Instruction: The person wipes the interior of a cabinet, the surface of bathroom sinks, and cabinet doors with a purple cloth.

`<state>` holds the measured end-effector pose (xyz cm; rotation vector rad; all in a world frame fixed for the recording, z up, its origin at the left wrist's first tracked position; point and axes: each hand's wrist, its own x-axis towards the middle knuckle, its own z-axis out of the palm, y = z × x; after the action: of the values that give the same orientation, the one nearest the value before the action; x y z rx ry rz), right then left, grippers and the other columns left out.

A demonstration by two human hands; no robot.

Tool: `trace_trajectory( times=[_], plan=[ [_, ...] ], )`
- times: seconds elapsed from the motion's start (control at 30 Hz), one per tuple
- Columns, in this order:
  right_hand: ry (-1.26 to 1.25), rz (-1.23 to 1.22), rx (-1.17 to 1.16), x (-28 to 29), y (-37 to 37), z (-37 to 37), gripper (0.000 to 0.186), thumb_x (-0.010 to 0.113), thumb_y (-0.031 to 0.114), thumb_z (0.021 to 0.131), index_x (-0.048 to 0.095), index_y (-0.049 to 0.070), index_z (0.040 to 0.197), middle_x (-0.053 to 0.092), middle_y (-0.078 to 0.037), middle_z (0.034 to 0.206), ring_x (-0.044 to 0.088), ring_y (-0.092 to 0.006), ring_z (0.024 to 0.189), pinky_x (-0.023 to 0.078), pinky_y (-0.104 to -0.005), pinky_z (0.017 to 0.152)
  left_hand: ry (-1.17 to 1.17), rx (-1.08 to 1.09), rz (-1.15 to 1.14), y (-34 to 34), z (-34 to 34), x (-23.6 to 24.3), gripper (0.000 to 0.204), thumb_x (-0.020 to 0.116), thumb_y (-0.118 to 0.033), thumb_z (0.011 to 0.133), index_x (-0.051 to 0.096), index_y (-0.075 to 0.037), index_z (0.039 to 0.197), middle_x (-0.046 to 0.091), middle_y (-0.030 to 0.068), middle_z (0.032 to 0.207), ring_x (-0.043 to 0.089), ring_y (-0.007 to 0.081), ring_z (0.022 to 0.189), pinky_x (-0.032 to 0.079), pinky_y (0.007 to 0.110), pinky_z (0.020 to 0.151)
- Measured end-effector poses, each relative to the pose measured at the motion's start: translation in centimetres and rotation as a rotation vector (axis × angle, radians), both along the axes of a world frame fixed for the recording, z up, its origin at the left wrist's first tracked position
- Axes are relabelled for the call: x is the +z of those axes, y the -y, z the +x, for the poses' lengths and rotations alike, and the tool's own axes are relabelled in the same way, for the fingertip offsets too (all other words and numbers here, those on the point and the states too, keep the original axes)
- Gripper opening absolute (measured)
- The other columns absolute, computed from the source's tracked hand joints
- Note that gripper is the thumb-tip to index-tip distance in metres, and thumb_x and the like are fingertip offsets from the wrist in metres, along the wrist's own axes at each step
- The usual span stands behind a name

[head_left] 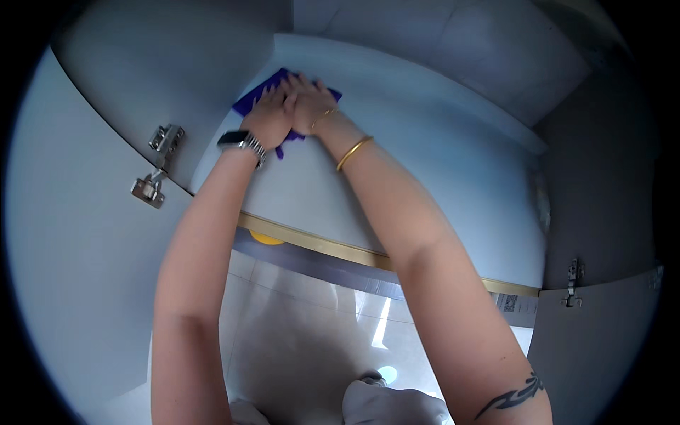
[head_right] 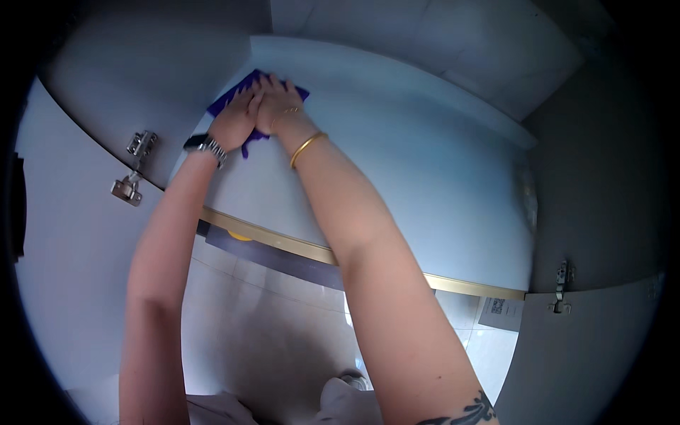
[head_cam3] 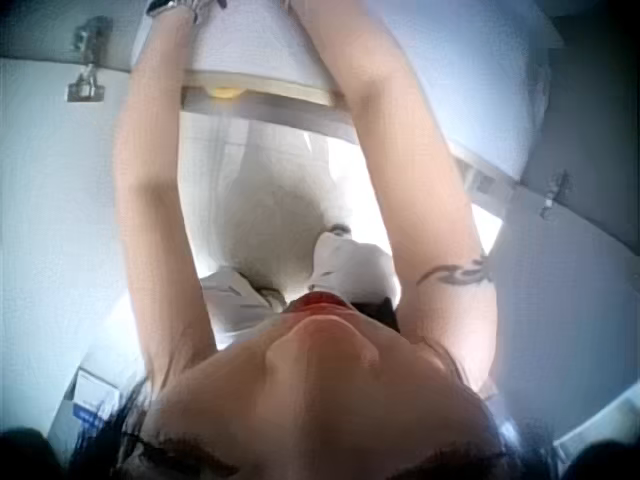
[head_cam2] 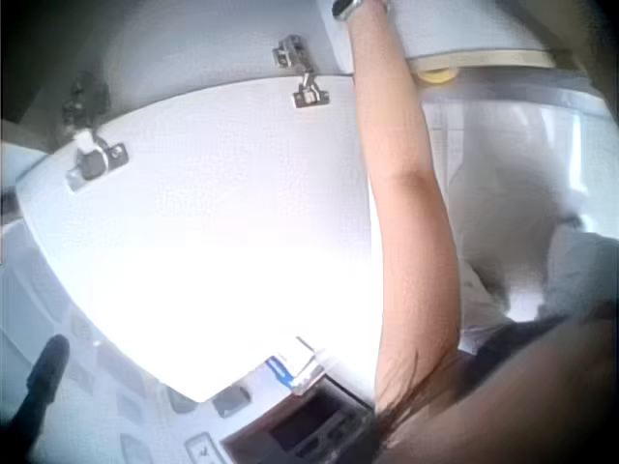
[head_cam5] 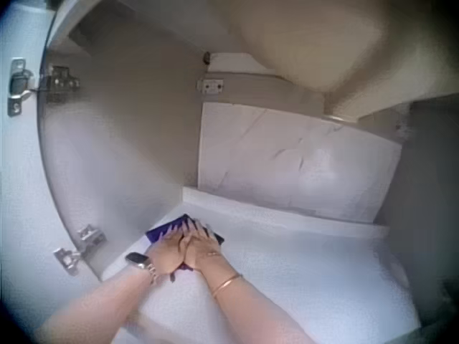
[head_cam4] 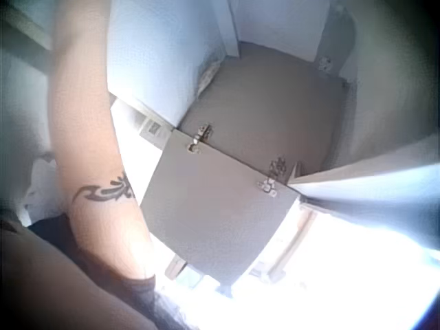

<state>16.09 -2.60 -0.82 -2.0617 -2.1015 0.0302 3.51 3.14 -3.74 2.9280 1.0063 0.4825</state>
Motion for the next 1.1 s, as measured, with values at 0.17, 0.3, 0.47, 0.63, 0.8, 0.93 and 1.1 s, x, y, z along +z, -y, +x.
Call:
trace_trajectory(
  times=[0.17,0.3,0.47,0.63,0.8,0.93,1.1],
  plan=[
    [0.047,-0.032,-0.059,-1.6,-0.6,4.2,0.058,0.019,0.026,0.097,0.024,0.008,0.152,0.019,-0.009,0.160,0.015,-0.0247,0.148,0.014,-0.0438,0.121,-0.012,0.067,-0.184,0.1,5.0,-0.3,0.058,0.013,-0.037,0.102,0.028,-0.004,0.149,0.030,0.0214,0.153,0.024,0.0357,0.144,0.022,0.048,0.117],
    [0.064,-0.025,-0.089,-2.4,1.4,9.4,0.059,0.020,0.029,0.097,0.023,0.012,0.153,0.018,-0.006,0.160,0.014,-0.0227,0.149,0.013,-0.0433,0.121,-0.128,-0.004,-0.130,2.0,10.0,0.1,0.060,0.013,-0.040,0.103,0.023,-0.006,0.151,0.024,0.0210,0.156,0.020,0.0368,0.145,0.017,0.049,0.119],
    [0.138,0.018,-0.084,-2.2,5.4,17.6,0.059,0.019,0.030,0.097,0.021,0.013,0.153,0.019,-0.004,0.160,0.014,-0.0191,0.148,0.012,-0.0429,0.121,-0.196,-0.016,-0.143,7.9,17.1,3.4,0.057,0.018,-0.037,0.103,0.024,-0.005,0.150,0.023,0.0223,0.155,0.021,0.0387,0.145,0.019,0.049,0.119],
    [0.214,0.059,-0.091,-1.4,8.5,20.8,0.060,0.022,0.033,0.097,0.020,0.013,0.154,0.017,-0.004,0.161,0.012,-0.0197,0.149,0.012,-0.0440,0.121,-0.039,0.006,-0.070,10.9,20.3,2.5,0.054,0.024,-0.034,0.103,0.028,-0.003,0.147,0.029,0.0220,0.152,0.027,0.0377,0.142,0.027,0.047,0.117],
    [0.218,0.011,-0.167,-0.7,12.3,21.3,0.063,0.026,0.037,0.097,0.019,0.012,0.154,0.015,-0.008,0.161,0.010,-0.0234,0.149,0.011,-0.0464,0.121,-0.077,-0.086,0.068,11.5,22.2,1.1,0.060,0.017,-0.040,0.103,0.029,0.000,0.146,0.031,0.0194,0.153,0.025,0.0330,0.144,0.024,0.045,0.118],
    [0.193,-0.036,-0.300,-1.0,16.3,23.6,0.065,0.027,0.037,0.096,0.018,0.010,0.154,0.014,-0.008,0.161,0.010,-0.0236,0.149,0.011,-0.0466,0.121,0.089,-0.175,-0.203,15.9,24.4,1.7,0.061,0.019,-0.040,0.103,0.031,0.003,0.144,0.031,0.0209,0.152,0.024,0.0324,0.144,0.021,0.044,0.119],
    [0.173,-0.056,-0.523,-1.0,24.3,28.3,0.066,0.028,0.037,0.096,0.016,0.008,0.154,0.013,-0.011,0.161,0.009,-0.0256,0.149,0.011,-0.0470,0.120,0.012,-0.366,-0.227,21.8,30.4,2.4,0.063,0.014,-0.041,0.102,0.022,-0.002,0.150,0.023,0.0164,0.157,0.018,0.0282,0.147,0.016,0.041,0.120]
  ],
)
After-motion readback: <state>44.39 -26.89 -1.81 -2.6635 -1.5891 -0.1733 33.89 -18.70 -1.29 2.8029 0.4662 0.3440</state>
